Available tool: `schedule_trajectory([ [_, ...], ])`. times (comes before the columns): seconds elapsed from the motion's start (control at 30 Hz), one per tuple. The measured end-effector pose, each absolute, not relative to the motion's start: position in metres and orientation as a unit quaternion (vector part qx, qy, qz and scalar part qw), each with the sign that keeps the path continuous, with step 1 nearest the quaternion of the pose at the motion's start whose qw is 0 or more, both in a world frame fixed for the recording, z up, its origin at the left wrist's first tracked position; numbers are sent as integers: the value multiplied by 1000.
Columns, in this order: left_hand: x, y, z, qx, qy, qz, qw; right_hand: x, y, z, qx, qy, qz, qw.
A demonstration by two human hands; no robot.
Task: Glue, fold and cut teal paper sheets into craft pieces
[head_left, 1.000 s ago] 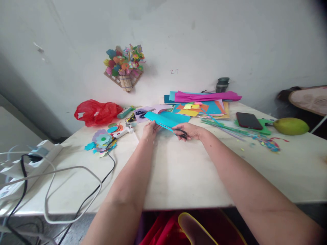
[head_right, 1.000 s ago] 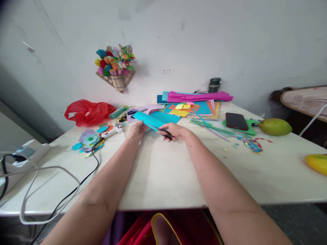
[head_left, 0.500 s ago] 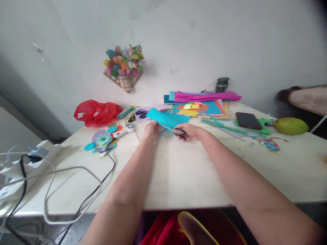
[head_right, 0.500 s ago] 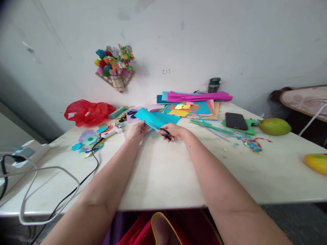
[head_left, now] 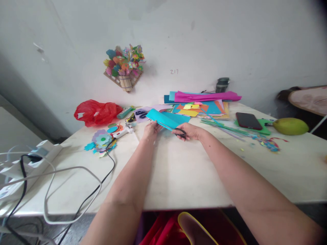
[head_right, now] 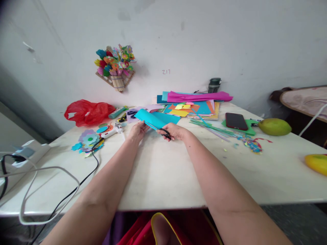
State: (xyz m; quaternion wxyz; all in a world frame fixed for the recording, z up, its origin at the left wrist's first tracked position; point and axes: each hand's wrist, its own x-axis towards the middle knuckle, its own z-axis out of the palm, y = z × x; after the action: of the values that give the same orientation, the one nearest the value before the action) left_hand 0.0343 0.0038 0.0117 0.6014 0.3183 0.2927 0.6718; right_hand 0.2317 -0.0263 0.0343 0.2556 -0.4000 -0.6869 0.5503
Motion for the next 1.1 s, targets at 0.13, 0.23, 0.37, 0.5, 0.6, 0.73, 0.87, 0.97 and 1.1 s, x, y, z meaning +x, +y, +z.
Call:
schedule_trajectory([
  [0.13, 36, 3, 14, 305, 303, 672, 603, 232, -26, 34, -399, -687, 552, 255],
  [0.23, 35, 3, 15, 294, 313, 670, 605, 233, -26, 34, -393, -689, 551, 258],
  [0.37, 32, 4, 14, 284, 324, 678, 595, 235, -26, 34, -388, -698, 548, 250],
  [0.5, 29, 5, 13, 299, 315, 675, 597, 236, -27, 35, -381, -688, 568, 242],
  [0.6, 30, 4, 14, 312, 314, 664, 604, 236, -29, 37, -377, -679, 583, 241],
  [0.73, 32, 3, 15, 318, 307, 660, 608, 235, -33, 41, -375, -675, 588, 240],
  [0.87, 33, 3, 15, 320, 305, 660, 608, 235, -34, 42, -372, -676, 588, 244],
  [0.97, 34, 3, 15, 326, 300, 659, 608, 235, -32, 40, -370, -676, 587, 248],
  [1.1, 34, 2, 16, 322, 296, 663, 608, 234, -29, 37, -376, -676, 581, 253],
])
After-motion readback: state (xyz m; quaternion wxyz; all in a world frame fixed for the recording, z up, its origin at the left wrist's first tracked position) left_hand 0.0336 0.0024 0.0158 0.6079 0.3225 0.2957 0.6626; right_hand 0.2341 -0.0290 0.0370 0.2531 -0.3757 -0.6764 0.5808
